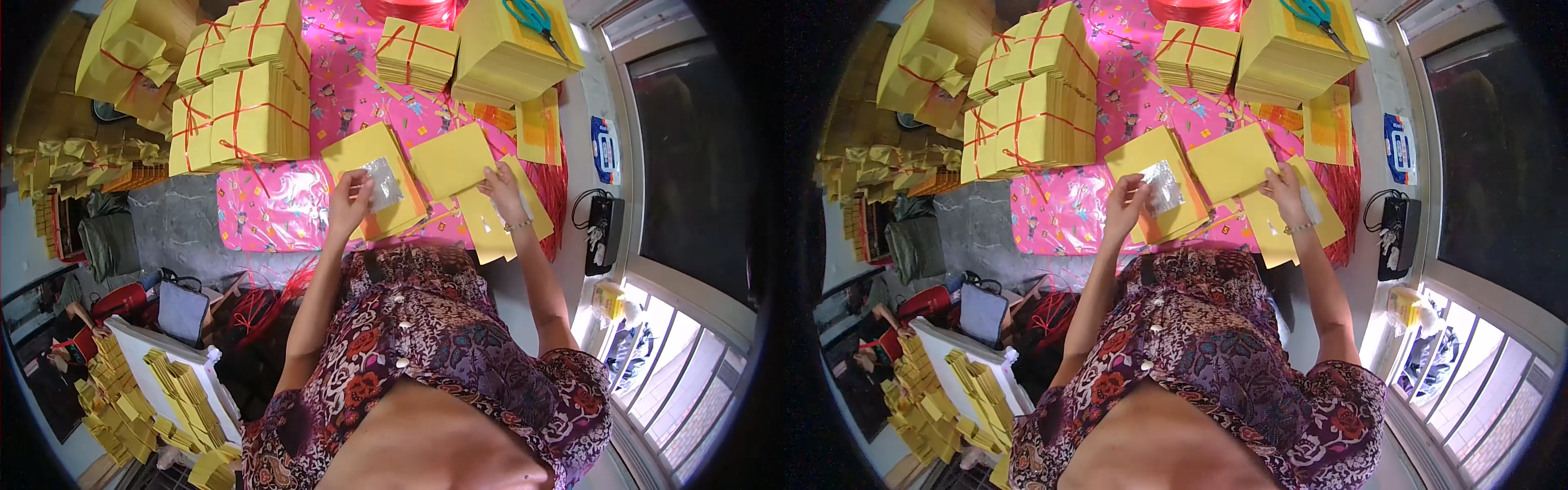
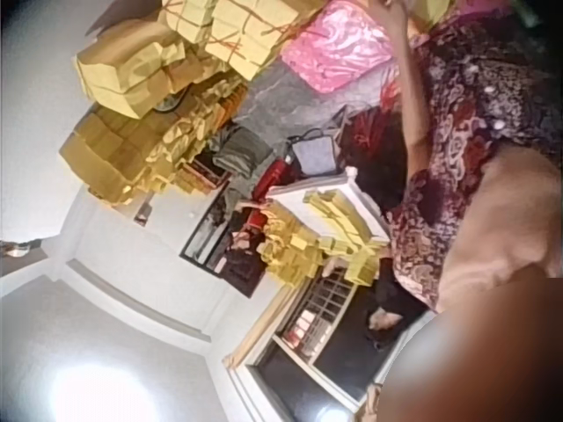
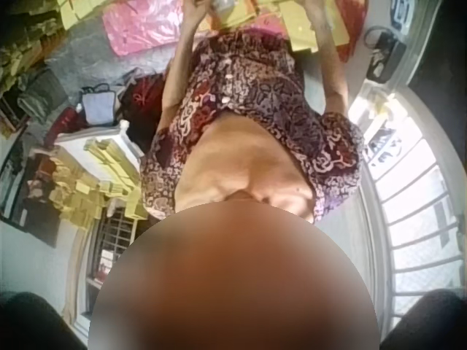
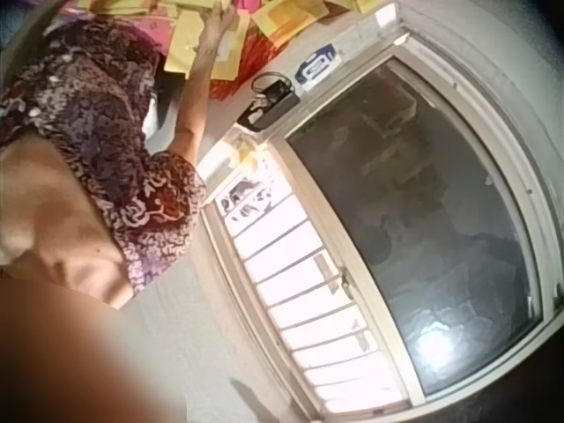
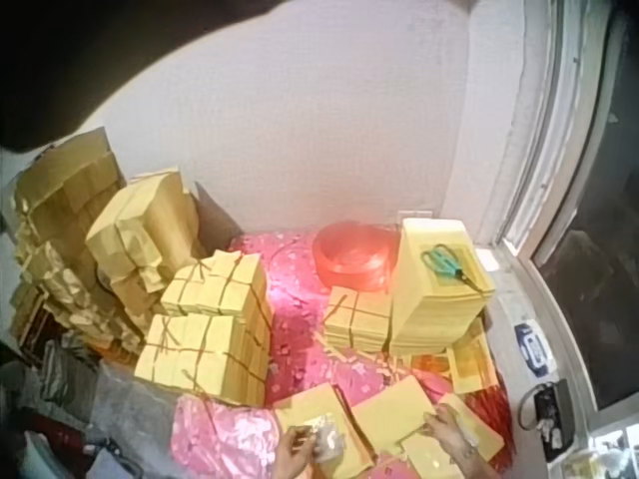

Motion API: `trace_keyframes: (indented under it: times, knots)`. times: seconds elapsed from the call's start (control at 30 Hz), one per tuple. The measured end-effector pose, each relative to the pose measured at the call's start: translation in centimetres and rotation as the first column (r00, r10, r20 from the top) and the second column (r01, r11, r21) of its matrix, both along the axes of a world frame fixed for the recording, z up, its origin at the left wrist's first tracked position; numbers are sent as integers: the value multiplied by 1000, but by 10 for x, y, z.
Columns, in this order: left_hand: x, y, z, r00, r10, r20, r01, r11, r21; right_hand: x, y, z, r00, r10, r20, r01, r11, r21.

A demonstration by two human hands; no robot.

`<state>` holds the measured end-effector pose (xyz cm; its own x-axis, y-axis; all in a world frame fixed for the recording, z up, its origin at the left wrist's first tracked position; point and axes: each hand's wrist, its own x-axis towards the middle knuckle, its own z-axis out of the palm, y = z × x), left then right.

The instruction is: Counting, stacking, and tying bundles of yellow paper sheets.

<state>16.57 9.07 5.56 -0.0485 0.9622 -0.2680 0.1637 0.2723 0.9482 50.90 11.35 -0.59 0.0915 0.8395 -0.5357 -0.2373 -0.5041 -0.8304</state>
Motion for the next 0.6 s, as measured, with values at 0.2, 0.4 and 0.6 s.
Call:
trace_keyframes:
  times: [0.2,0.4,0.6]
  knots:
    - [-16,-34,-14,995,-25,-93,25,1000,-2,6,-3,-30,993,-94,69,98,994,-54]
    - [-11,-45,-11,990,-68,-126,63,997,-37,-5,-4,-48,963,-27,268,30,1000,-8]
    - [-7,-44,-15,938,-219,-270,228,974,3,-17,-10,-49,618,-27,786,-90,990,105]
